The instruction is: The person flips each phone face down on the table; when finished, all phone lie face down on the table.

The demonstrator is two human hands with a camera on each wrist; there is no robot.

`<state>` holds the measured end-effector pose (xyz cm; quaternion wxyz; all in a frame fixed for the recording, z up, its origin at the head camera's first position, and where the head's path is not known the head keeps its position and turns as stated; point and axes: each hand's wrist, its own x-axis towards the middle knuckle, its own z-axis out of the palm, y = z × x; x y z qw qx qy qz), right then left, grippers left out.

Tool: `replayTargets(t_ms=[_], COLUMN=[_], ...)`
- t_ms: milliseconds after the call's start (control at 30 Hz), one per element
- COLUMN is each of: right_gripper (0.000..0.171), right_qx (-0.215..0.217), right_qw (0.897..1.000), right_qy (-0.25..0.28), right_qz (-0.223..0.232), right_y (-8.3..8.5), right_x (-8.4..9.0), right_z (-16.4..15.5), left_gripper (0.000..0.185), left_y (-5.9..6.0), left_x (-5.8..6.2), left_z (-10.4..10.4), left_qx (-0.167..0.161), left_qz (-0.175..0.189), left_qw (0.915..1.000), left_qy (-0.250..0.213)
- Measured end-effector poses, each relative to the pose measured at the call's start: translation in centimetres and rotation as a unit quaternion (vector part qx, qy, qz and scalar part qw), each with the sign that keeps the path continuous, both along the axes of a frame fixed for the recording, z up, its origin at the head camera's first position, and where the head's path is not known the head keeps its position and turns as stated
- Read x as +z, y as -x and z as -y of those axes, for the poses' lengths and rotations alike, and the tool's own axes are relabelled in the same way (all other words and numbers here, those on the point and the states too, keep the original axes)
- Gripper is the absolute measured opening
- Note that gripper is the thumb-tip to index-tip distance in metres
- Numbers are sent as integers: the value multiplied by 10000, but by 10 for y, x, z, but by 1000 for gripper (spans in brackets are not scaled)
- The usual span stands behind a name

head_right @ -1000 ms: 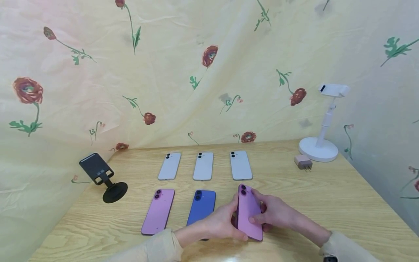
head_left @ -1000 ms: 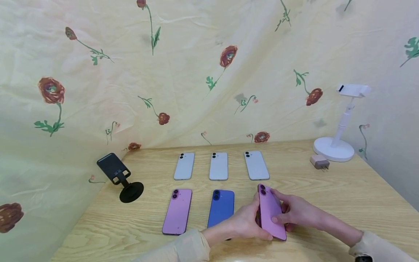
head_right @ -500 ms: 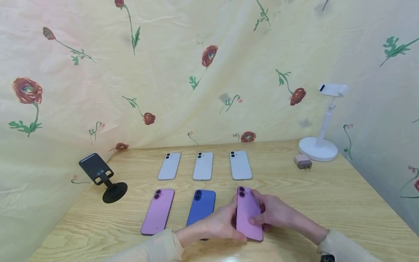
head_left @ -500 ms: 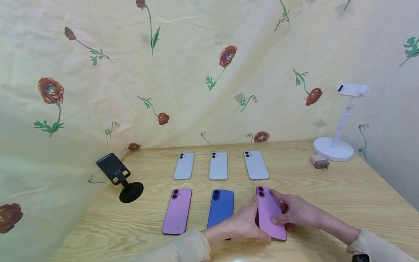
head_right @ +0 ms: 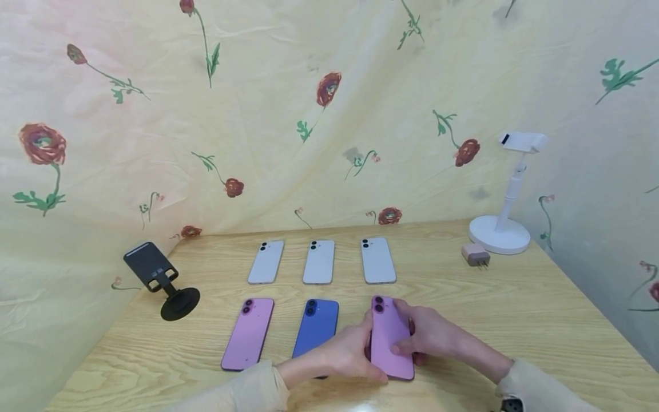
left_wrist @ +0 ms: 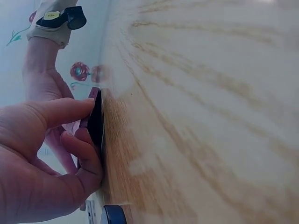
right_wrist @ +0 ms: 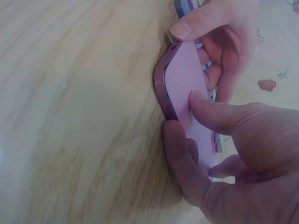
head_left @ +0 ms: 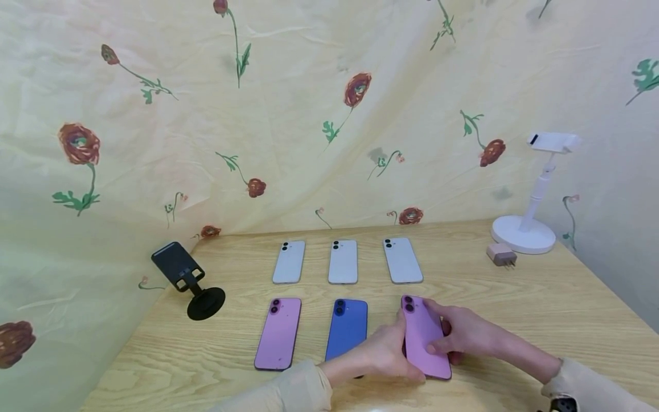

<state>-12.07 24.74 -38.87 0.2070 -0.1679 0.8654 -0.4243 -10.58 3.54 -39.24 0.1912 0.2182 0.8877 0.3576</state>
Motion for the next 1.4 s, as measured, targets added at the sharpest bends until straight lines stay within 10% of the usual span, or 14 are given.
replayTargets(t_ms=[933, 1400], right_gripper=[100, 96], right_qx=[191, -302], right_qw=[9998, 9994], right_qy=[84, -143], right_qz=[-33, 128], right_y=[3, 0], right_x=[-1, -3], right_z=[0, 3], left_gripper=[112, 80], left_y=[3, 3], left_x=[0, 5], left_z=[-5, 28], left_qx=[-223, -1079], left_qz=[-688, -30], left_qw=[9915, 9906], left_qy=[1078, 842])
